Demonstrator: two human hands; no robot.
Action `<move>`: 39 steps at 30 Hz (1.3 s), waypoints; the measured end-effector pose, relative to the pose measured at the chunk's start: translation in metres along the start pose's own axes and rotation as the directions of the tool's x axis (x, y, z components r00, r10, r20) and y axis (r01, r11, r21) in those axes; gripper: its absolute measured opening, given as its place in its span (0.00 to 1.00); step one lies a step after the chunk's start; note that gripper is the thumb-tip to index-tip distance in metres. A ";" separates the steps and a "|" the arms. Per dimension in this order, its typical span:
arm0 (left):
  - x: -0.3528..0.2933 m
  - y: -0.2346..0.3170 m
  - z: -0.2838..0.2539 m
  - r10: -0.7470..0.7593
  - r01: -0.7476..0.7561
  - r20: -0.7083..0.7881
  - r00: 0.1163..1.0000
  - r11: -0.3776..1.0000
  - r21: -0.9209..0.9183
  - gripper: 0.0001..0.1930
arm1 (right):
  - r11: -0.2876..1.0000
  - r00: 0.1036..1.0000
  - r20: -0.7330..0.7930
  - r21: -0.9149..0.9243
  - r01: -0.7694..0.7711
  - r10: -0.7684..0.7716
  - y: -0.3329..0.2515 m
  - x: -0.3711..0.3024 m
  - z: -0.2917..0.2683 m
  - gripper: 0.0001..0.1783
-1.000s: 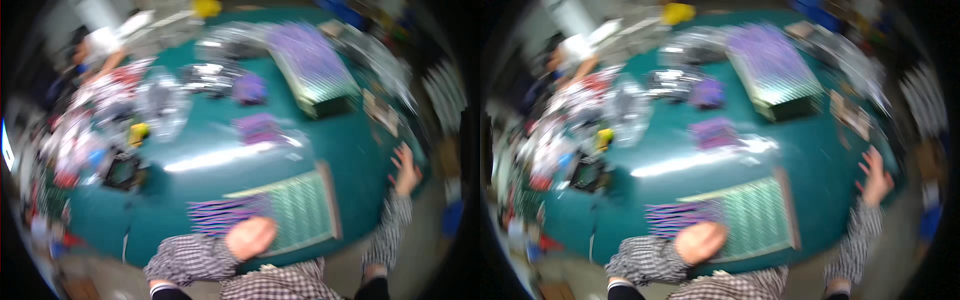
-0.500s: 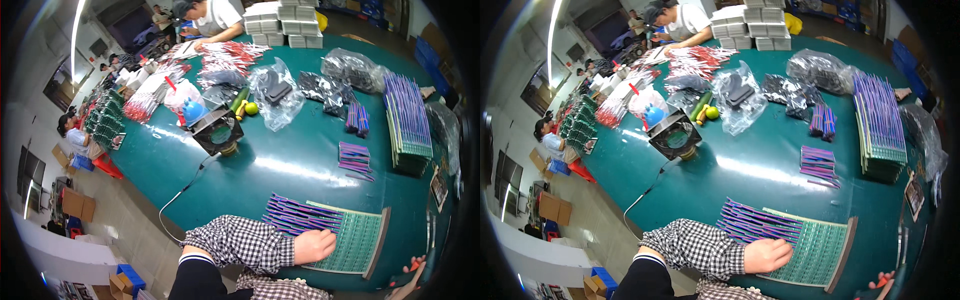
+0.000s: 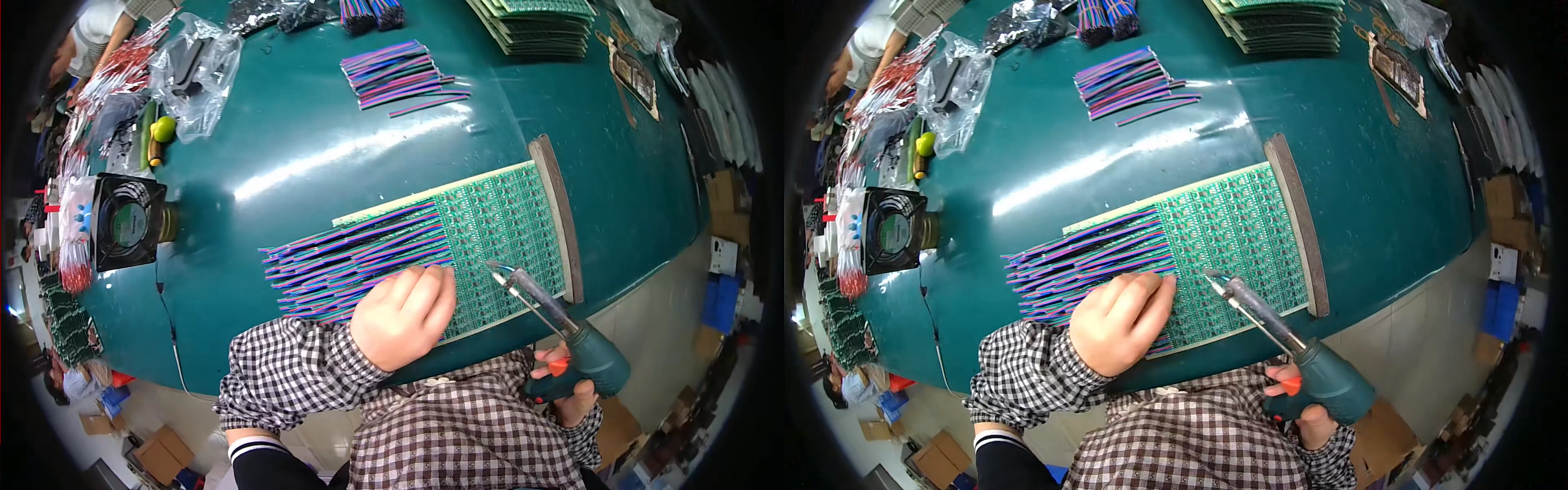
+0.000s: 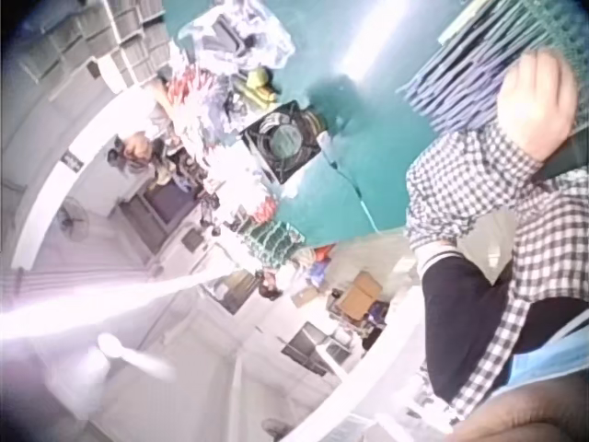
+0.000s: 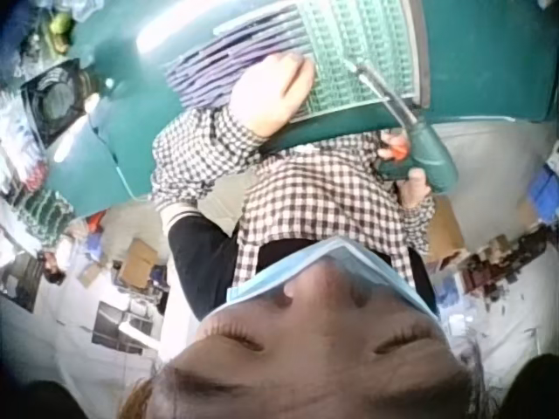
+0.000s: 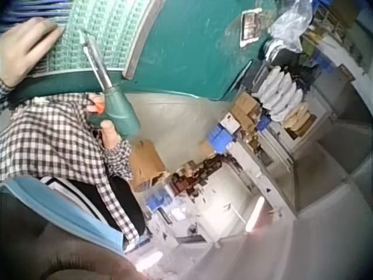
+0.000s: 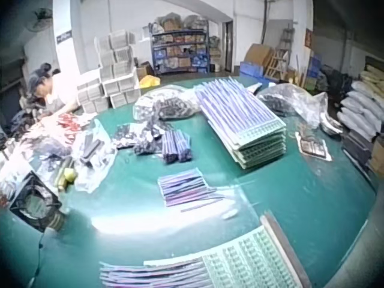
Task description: The person places wire ribbons onto a circuit board by hand and solders them into place using a soldering iron.
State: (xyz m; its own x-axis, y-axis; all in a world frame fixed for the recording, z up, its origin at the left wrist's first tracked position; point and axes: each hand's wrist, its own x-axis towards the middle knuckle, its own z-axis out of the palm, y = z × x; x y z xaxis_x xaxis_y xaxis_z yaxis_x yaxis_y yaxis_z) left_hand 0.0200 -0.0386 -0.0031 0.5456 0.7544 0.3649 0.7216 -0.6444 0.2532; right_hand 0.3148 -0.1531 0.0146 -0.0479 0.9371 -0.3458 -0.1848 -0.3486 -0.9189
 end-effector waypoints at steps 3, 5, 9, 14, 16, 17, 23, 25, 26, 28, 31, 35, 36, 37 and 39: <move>-0.002 0.004 0.000 -0.029 0.029 0.008 1.000 1.000 0.003 0.19 | 0.992 0.993 0.015 -0.045 -0.118 0.118 -0.009 -0.008 0.005 0.46; -0.002 0.006 0.000 -0.031 0.030 0.011 0.999 0.999 0.025 0.19 | 0.989 0.991 0.019 -0.075 -0.128 0.130 -0.015 -0.005 0.011 0.43; -0.002 0.003 0.001 0.014 -0.014 0.015 1.000 0.999 0.043 0.18 | 0.993 0.993 0.038 -0.001 -0.116 0.115 -0.009 -0.006 0.006 0.36; 0.000 0.004 0.002 -0.018 0.019 -0.039 0.999 1.000 0.015 0.17 | 0.991 0.992 0.033 -0.071 -0.115 0.118 -0.007 -0.008 0.006 0.37; 0.000 0.004 0.003 -0.016 0.017 -0.056 0.998 1.000 0.024 0.17 | 0.987 0.993 0.037 -0.122 -0.109 0.114 -0.013 -0.002 0.012 0.35; 0.001 0.005 0.004 -0.011 0.013 -0.063 0.998 0.999 0.036 0.16 | 0.980 0.993 0.041 -0.174 -0.097 0.106 -0.016 0.002 0.014 0.34; -0.001 0.000 0.005 0.026 -0.024 -0.048 0.999 0.999 0.038 0.16 | 0.880 0.993 0.100 -0.475 -0.005 0.059 -0.022 0.007 0.016 0.28; 0.000 -0.001 0.004 0.020 -0.019 -0.051 0.999 1.000 0.018 0.16 | 0.877 0.993 0.098 -0.481 -0.008 0.063 -0.022 0.007 0.016 0.27; 0.003 -0.002 0.003 -0.001 0.000 -0.050 0.999 1.000 -0.026 0.16 | 0.874 0.993 0.097 -0.485 -0.009 0.065 -0.023 0.007 0.016 0.26; 0.004 -0.002 0.002 -0.021 0.018 -0.047 0.999 0.997 -0.070 0.16 | 0.867 0.993 0.093 -0.497 -0.019 0.075 -0.023 0.006 0.015 0.25; 0.004 -0.002 0.001 -0.010 0.006 -0.048 0.999 0.998 -0.068 0.18 | 0.864 0.994 0.078 -0.502 -0.030 0.079 -0.023 0.006 0.017 0.24; 0.002 -0.003 0.002 0.006 -0.007 -0.040 0.999 0.999 -0.039 0.18 | 0.870 0.996 0.067 -0.493 -0.022 0.063 -0.020 0.005 0.017 0.24; 0.001 -0.003 0.002 0.019 -0.019 -0.029 0.999 1.000 -0.018 0.17 | 0.870 0.996 0.067 -0.493 -0.023 0.064 -0.020 0.005 0.018 0.24; 0.001 -0.004 0.002 0.018 -0.019 -0.029 0.999 1.000 -0.019 0.17 | 0.872 0.996 0.064 -0.489 -0.024 0.064 -0.020 0.006 0.019 0.24; 0.000 -0.005 0.002 0.030 -0.031 -0.025 0.999 0.999 -0.020 0.17 | 0.874 0.996 0.061 -0.486 -0.026 0.064 -0.020 0.006 0.019 0.25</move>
State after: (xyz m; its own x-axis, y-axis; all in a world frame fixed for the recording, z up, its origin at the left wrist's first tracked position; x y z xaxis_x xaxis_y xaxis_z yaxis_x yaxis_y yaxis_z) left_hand 0.0178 -0.0351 -0.0064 0.5563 0.7312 0.3949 0.6959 -0.6696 0.2595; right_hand 0.2997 -0.1403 0.0345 -0.1189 0.9124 -0.3917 0.3167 -0.3390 -0.8859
